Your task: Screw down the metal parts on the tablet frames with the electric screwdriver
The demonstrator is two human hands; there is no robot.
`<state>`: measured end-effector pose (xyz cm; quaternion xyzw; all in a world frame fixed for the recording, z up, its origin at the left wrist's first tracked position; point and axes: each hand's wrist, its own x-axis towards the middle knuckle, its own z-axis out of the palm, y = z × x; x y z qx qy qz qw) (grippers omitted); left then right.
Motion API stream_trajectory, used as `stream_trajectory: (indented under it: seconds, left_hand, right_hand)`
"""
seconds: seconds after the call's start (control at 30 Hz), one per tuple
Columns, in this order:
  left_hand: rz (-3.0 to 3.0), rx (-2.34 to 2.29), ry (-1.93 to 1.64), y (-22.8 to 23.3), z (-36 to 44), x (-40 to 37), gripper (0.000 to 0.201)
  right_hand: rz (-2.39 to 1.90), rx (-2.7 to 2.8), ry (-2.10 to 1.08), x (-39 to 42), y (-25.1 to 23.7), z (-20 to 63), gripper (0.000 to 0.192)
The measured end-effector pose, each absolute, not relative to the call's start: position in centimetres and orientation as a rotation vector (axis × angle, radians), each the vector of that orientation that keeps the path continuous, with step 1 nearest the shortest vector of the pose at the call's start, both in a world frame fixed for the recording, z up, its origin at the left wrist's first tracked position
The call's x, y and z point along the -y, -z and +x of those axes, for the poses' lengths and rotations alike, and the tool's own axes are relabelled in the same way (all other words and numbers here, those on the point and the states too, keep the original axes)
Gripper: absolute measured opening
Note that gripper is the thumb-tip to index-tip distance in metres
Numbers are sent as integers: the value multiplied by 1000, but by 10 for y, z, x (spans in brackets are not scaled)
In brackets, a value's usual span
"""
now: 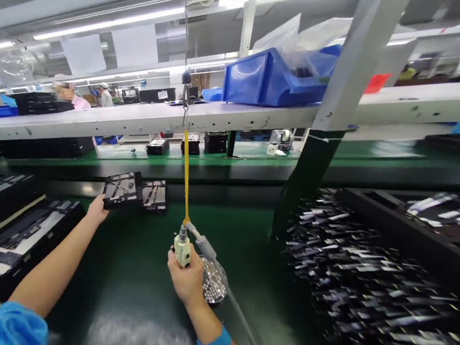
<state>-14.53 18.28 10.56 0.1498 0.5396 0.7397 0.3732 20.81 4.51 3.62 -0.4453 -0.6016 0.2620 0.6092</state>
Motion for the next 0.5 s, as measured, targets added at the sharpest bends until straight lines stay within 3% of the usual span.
stream_trajectory:
  seconds: [0.17,0.5]
  left_hand:
    - [380,-1227,-1773,-88,-104,-108,30]
    - [307,-1141,-1595,-26,-23,43,70]
  right_hand:
    - [-1052,1361,-610,-52,-32,210,34]
    - [-1259,1206,-624,-61,-42,216,62]
